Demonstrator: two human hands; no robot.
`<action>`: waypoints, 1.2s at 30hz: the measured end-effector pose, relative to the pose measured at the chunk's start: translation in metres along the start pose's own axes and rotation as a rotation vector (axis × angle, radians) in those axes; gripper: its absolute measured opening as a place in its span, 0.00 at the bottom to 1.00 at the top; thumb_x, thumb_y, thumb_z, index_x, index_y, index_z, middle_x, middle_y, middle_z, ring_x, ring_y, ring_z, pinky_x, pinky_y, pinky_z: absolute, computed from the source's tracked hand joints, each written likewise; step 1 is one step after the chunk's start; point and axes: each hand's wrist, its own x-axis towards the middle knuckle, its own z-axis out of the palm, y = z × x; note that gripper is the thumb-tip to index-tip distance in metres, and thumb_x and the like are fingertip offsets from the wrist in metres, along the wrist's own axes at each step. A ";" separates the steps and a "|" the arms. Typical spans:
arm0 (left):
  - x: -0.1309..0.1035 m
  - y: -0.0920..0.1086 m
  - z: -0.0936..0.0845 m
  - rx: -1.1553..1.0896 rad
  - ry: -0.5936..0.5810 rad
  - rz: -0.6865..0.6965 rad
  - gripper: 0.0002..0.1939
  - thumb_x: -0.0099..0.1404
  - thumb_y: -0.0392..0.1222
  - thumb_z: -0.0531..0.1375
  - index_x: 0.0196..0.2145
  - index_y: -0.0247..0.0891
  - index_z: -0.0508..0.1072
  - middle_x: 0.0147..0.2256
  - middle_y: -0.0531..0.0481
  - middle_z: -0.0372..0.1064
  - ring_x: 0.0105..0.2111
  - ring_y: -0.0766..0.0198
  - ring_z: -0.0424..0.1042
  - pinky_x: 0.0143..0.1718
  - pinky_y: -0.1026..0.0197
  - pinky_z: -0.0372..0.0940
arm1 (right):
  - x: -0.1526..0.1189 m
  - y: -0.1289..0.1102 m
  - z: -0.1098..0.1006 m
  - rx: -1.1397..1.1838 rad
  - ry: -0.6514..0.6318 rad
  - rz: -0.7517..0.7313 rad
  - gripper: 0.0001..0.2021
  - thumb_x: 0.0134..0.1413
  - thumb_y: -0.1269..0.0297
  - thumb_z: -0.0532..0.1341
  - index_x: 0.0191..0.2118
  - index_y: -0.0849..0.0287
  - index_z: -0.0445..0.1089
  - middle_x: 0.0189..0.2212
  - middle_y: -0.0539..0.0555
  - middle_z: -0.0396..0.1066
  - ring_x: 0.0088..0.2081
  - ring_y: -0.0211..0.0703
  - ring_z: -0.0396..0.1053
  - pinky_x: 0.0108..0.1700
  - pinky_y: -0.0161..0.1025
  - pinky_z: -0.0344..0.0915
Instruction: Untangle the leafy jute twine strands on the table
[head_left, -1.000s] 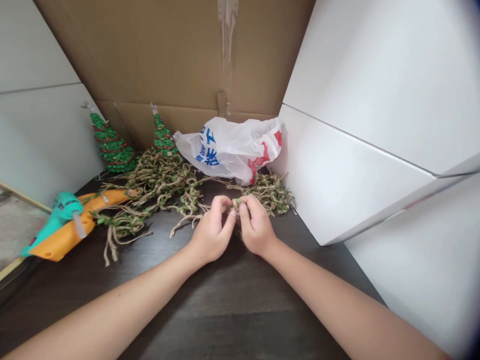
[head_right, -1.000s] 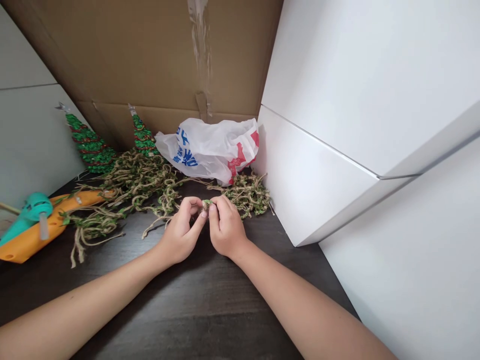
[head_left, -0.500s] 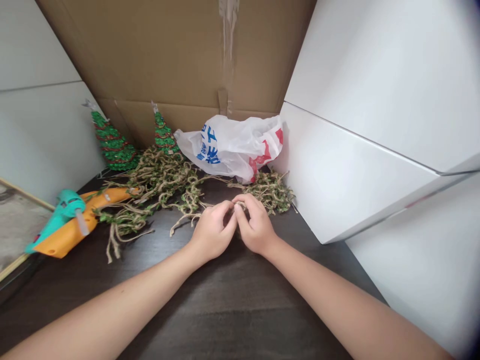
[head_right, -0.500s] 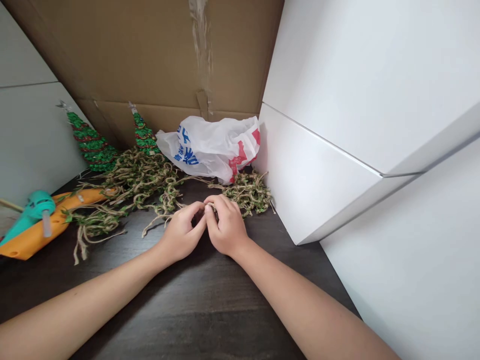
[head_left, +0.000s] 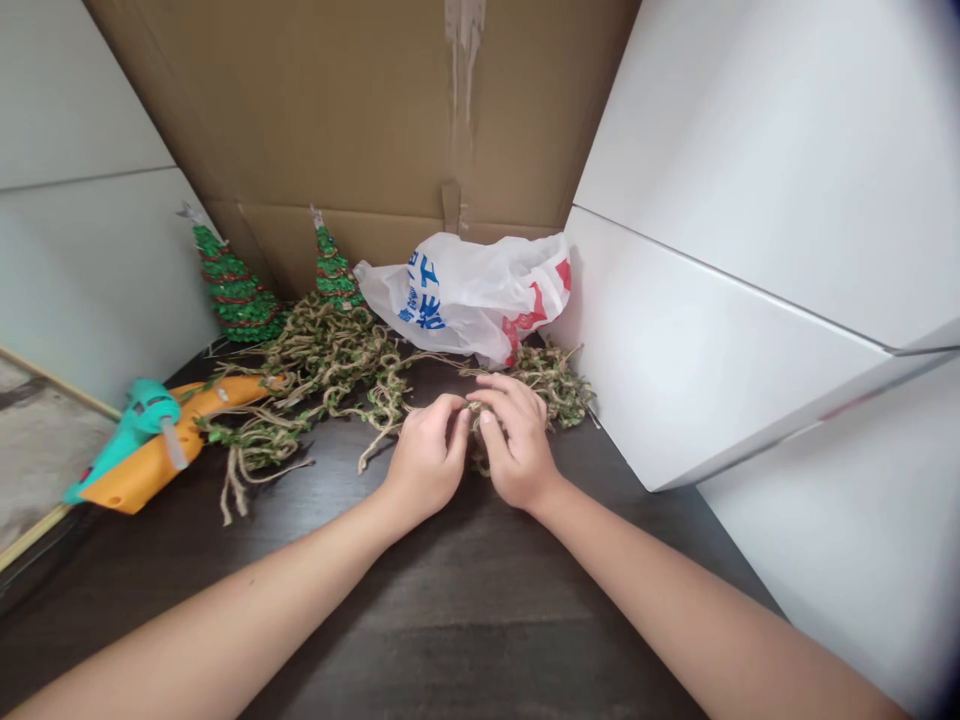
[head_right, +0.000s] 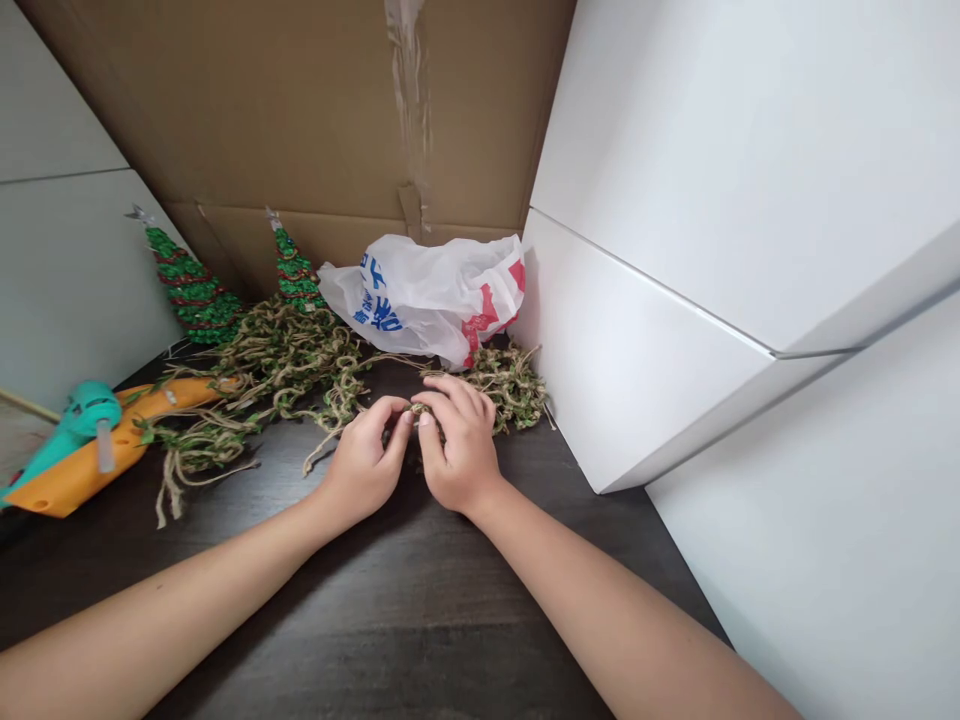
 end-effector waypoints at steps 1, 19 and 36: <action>0.000 0.000 0.000 0.001 0.002 0.008 0.07 0.74 0.40 0.52 0.40 0.38 0.69 0.34 0.50 0.73 0.34 0.61 0.72 0.38 0.59 0.61 | 0.000 -0.001 0.000 -0.021 -0.029 0.002 0.10 0.66 0.65 0.53 0.45 0.54 0.70 0.50 0.55 0.73 0.57 0.49 0.66 0.59 0.51 0.55; -0.005 -0.001 -0.001 -0.242 0.003 0.164 0.17 0.74 0.42 0.52 0.54 0.36 0.73 0.52 0.43 0.76 0.52 0.58 0.75 0.55 0.57 0.68 | 0.000 0.006 0.007 0.058 -0.081 0.149 0.07 0.69 0.64 0.50 0.43 0.55 0.65 0.41 0.55 0.73 0.44 0.47 0.70 0.49 0.46 0.61; -0.002 0.001 -0.005 -0.318 -0.008 0.005 0.19 0.76 0.48 0.47 0.49 0.38 0.74 0.31 0.48 0.73 0.38 0.60 0.75 0.43 0.58 0.69 | -0.001 0.001 0.003 0.017 -0.226 0.016 0.07 0.63 0.69 0.52 0.40 0.57 0.67 0.38 0.55 0.69 0.41 0.46 0.67 0.48 0.46 0.61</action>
